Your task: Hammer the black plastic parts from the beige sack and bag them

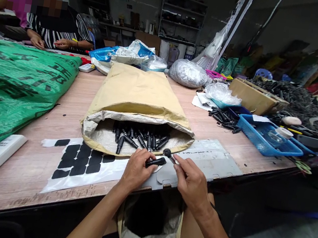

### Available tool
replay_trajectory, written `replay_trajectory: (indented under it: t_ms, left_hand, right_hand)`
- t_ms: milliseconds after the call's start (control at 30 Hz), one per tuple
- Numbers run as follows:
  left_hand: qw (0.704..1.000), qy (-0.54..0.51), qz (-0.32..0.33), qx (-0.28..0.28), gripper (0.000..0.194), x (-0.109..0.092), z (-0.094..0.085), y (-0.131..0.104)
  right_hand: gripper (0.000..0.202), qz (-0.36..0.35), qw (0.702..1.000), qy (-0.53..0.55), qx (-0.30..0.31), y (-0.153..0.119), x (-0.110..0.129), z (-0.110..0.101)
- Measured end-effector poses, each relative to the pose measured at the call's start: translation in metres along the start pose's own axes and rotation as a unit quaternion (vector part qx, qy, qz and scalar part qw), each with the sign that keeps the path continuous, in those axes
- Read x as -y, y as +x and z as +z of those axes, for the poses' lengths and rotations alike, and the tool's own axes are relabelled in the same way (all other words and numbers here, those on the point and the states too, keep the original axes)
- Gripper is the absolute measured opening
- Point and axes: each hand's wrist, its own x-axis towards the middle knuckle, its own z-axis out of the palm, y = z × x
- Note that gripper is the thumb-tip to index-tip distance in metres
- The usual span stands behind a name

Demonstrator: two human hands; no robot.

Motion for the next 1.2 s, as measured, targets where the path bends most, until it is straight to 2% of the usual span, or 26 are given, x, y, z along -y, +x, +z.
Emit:
replay_trajectory:
  t_ms: [100, 233, 433, 533, 600, 667, 733, 800, 933, 1000, 1067, 1133, 1200]
  left_hand:
    - [1.000, 0.006, 0.000, -0.002, 0.014, 0.001, 0.001, 0.000]
    - [1.000, 0.011, 0.001, -0.004, 0.015, 0.000, 0.002, -0.001]
    - [1.000, 0.027, 0.005, 0.006, 0.011, -0.001, 0.000, 0.000]
    - [0.999, 0.023, 0.034, 0.025, 0.007, -0.013, -0.007, -0.009]
    - [0.996, -0.003, 0.071, 0.059, 0.012, -0.027, -0.012, -0.024]
    - [0.985, -0.038, 0.115, 0.126, 0.017, -0.041, -0.013, -0.044]
    - [0.968, -0.048, 0.140, 0.204, 0.016, -0.049, -0.006, -0.066]
    - [0.956, -0.019, 0.128, 0.262, 0.012, -0.048, 0.009, -0.086]
    - [0.943, 0.076, 0.034, 0.323, 0.011, -0.025, 0.043, -0.109]
    - [0.933, 0.102, -0.004, 0.344, 0.015, -0.018, 0.050, -0.112]
    - [0.930, 0.100, -0.011, 0.353, 0.018, -0.022, 0.044, -0.107]
    - [0.937, 0.063, 0.015, 0.345, 0.015, -0.032, 0.029, -0.094]
    - [0.952, 0.021, 0.053, 0.302, 0.013, -0.043, 0.009, -0.070]
  right_hand:
    - [0.032, 0.028, 0.998, -0.053, -0.019, 0.012, -0.023, -0.002]
    - [0.028, 0.050, 0.990, -0.133, -0.024, 0.018, -0.045, 0.007]
    - [0.029, 0.030, 0.978, -0.196, -0.061, 0.011, -0.046, 0.021]
    - [0.028, 0.024, 0.976, -0.207, -0.063, 0.010, -0.045, 0.022]
    - [0.028, 0.023, 0.975, -0.211, -0.062, 0.010, -0.046, 0.022]
    - [0.028, 0.022, 0.974, -0.215, -0.063, 0.011, -0.046, 0.022]
    - [0.028, 0.023, 0.973, -0.220, -0.063, 0.011, -0.046, 0.022]
    - [0.028, 0.027, 0.973, -0.222, -0.061, 0.011, -0.046, 0.022]
    - [0.027, 0.035, 0.973, -0.222, -0.058, 0.011, -0.045, 0.023]
    - [0.027, 0.038, 0.972, -0.223, -0.058, 0.010, -0.045, 0.023]
    - [0.027, 0.040, 0.972, -0.223, -0.057, 0.010, -0.045, 0.023]
    - [0.027, 0.039, 0.973, -0.222, -0.054, 0.010, -0.045, 0.023]
    - [0.027, 0.037, 0.973, -0.220, -0.053, 0.010, -0.044, 0.023]
